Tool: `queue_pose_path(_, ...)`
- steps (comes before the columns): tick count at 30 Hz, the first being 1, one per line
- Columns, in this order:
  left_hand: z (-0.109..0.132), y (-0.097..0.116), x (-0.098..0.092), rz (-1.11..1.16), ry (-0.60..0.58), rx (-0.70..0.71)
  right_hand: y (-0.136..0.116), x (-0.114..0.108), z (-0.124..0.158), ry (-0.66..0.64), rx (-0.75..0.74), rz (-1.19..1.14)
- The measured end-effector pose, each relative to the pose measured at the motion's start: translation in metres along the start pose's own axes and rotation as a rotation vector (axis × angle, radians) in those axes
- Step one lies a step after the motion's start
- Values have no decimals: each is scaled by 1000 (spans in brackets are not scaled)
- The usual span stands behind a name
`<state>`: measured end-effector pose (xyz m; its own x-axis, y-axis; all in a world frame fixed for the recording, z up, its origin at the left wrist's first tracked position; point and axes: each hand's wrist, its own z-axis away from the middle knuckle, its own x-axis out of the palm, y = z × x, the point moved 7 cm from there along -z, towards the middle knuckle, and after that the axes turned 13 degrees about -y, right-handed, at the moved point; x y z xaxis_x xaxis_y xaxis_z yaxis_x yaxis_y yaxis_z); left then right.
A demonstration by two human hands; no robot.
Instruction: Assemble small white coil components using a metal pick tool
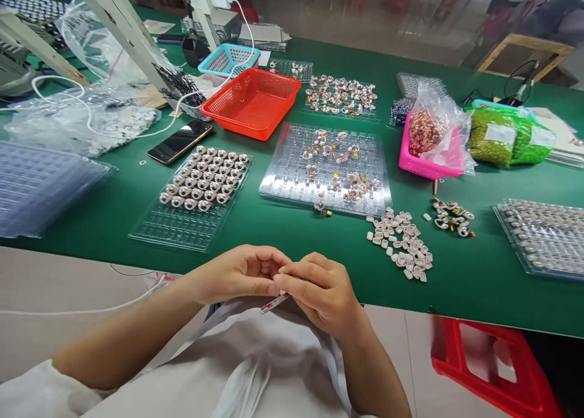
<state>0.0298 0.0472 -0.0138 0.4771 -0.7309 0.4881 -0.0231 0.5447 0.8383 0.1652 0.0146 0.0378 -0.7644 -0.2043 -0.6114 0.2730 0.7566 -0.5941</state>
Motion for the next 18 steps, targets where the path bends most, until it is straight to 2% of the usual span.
queue_pose_path(2, -3, 1, 4, 44, -74, -11, -1, -1, -4, -17, -2, -11)
queue_pose_path(4, -7, 1, 5, 59, -93, -14, 2, 0, -5, -39, 41, -39)
queue_pose_path(9, -10, -5, 0, -13, 30, 26, 14, 2, 6, -18, 172, -116)
queue_pose_path(11, -8, -5, -2, -175, 122, 47, 16, 3, 13, 18, 218, -128)
queue_pose_path(14, -1, 6, -3, -628, 309, 143, 18, 5, 19, 93, 322, -141)
queue_pose_path(16, 3, 16, 3, -929, 399, 281, 16, 7, 20, 129, 368, -122)
queue_pose_path(18, 6, 23, 13, -1132, 442, 442, 14, 10, 19, 149, 397, -88)
